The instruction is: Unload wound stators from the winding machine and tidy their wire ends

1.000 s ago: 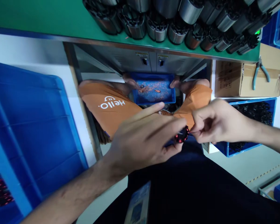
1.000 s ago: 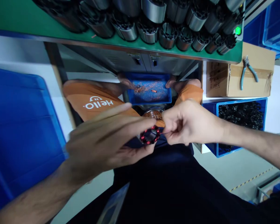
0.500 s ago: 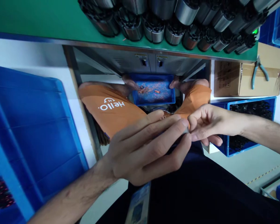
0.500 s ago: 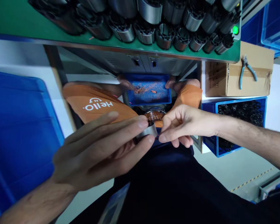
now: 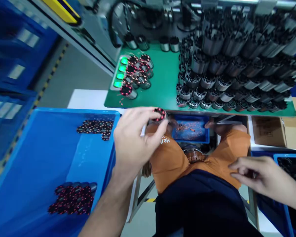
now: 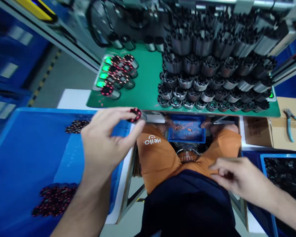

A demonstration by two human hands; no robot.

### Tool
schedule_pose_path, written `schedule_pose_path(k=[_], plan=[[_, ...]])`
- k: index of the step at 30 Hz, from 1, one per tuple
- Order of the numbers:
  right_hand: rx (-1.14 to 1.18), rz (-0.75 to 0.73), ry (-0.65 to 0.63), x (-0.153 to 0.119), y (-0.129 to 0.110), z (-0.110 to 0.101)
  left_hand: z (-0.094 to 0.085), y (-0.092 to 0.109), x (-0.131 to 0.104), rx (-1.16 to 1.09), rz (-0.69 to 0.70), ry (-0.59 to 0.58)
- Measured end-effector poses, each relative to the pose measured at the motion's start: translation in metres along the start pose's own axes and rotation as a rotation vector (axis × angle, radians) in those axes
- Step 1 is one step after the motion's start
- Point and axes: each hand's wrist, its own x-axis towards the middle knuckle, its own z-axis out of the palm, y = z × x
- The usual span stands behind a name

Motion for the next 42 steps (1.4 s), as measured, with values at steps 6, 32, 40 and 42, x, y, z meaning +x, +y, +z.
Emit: schedule_pose_path(k=[6,32,40,42], plan=[[-0.093,-0.017,-0.203,0.017,-0.014,0.038,0.049,-0.031,0.054,0.196,-0.038,0.125],[0.440,0.032,0.447,0.041,-0.026,0.061,0.005,0.045,-0.022,-0.325,0.025,0.264],[0.695,0.074,0.374,0.068,-0.052,0.046,0.028,0.073,-0.038,-0.508,0.161,0.111],[0.708,0.083,0.427,0.064,-0.047,0.046,0.025,0.073,-0.044,-0.427,0.199,0.111]])
